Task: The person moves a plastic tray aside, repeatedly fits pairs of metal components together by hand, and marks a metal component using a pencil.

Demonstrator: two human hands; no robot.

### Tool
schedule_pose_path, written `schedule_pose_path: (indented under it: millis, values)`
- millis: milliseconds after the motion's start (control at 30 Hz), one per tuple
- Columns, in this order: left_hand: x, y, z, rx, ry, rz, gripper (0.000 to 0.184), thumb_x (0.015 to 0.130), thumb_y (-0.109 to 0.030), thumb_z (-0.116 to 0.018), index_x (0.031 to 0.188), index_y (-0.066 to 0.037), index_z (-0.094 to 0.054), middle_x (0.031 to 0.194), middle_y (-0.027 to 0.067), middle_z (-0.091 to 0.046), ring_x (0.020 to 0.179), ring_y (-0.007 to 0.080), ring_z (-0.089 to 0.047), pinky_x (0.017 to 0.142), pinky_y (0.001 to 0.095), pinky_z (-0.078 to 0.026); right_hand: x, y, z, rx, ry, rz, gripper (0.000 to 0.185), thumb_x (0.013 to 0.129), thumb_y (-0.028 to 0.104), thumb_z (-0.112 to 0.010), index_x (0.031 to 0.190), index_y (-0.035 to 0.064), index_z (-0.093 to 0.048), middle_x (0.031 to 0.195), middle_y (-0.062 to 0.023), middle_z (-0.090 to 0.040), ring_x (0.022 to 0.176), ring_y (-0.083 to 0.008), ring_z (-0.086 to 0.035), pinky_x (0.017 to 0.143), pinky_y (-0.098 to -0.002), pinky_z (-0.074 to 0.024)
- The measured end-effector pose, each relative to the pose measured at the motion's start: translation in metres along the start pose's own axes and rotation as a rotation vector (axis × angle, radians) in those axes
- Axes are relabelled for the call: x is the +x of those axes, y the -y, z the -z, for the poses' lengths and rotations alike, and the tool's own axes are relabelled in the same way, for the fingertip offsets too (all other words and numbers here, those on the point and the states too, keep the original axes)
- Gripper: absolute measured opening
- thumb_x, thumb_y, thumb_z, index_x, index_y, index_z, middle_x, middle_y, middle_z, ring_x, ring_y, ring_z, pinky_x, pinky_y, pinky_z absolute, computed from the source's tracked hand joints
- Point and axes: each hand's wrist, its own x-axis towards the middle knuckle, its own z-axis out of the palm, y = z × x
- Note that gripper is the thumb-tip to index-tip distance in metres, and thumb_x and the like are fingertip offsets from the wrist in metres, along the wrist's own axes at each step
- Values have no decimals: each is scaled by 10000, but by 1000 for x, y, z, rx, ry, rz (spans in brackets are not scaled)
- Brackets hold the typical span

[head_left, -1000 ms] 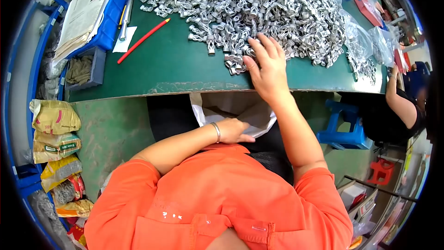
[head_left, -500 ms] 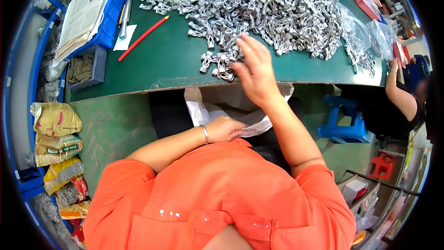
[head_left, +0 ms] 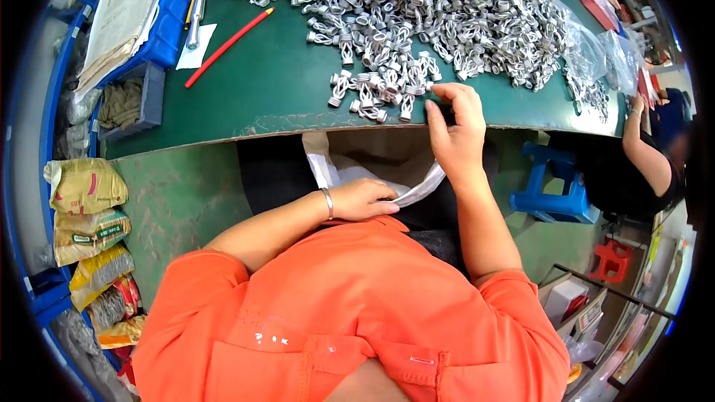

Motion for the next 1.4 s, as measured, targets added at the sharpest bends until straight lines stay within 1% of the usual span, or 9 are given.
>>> schedule_pose_path:
  millis: [133,433,533,833,900,1033,1267,1333,1400]
  values:
    - [-1,5,-1,-181,-27,150,360,953,-318,-485,1075,1,-598,1015,190,-608,968,338,-580,858,392,-449,6,-1,-7,-72,55,-17,205,731,16,-683,916,32,-596,910,-114,-564,852,-303,-531,755,-372,-433]
    - [2,32,-10,5,-81,109,372,972,-333,-442,1016,-6,-613,1012,149,-578,990,301,-543,909,374,-414,6,-4,0,46,21,-82,185,744,24,-678,912,26,-603,922,-127,-559,868,-301,-533,771,-368,-430]
    - [-3,24,-5,-116,-192,254,369,966,-337,-463,1010,-2,-612,955,132,-614,921,264,-582,848,350,-454,2,4,2,98,19,32,218,713,-29,-685,908,26,-604,905,-126,-568,837,-297,-545,717,-362,-453]
    - [-7,-8,14,2,-281,132,210,886,-170,-598,1007,0,-614,968,143,-626,903,282,-610,795,333,-481,20,17,-24,135,140,186,276,724,16,-705,988,30,-626,878,-114,-556,787,-275,-531,677,-346,-436]
    - [-9,-12,17,10,-277,135,202,884,-165,-600,1002,-1,-617,963,139,-629,899,278,-612,792,334,-482,18,18,-22,203,66,98,229,740,-2,-690,957,15,-620,870,-129,-564,772,-290,-547,668,-341,-457]
    - [-12,-20,21,23,-342,72,162,864,-124,-623,974,-6,-630,924,126,-635,858,251,-625,756,322,-492,7,18,-11,728,-25,-385,112,873,27,-619,980,-5,-607,851,-39,-609,676,-82,-546,623,-196,-446]
    - [-12,-58,29,-322,-615,58,102,842,-9,-642,937,25,-629,854,91,-645,790,152,-640,725,255,-513,-7,14,15,1153,73,-802,139,896,64,-595,990,-38,-601,795,-79,-630,615,-92,-572,513,-208,-457]
    - [-13,-68,29,-576,-666,19,398,834,42,-636,1199,36,-477,897,122,-617,799,165,-640,728,269,-529,-12,17,17,1244,94,-879,142,889,61,-604,986,-42,-601,789,-92,-633,599,-100,-576,506,-210,-463]
    - [-9,-79,29,-661,-788,-73,502,826,67,-628,1271,26,-400,927,134,-604,808,177,-639,738,276,-532,-19,19,17,1261,115,-896,147,888,68,-609,987,-40,-603,781,-89,-634,599,-104,-577,505,-210,-463]
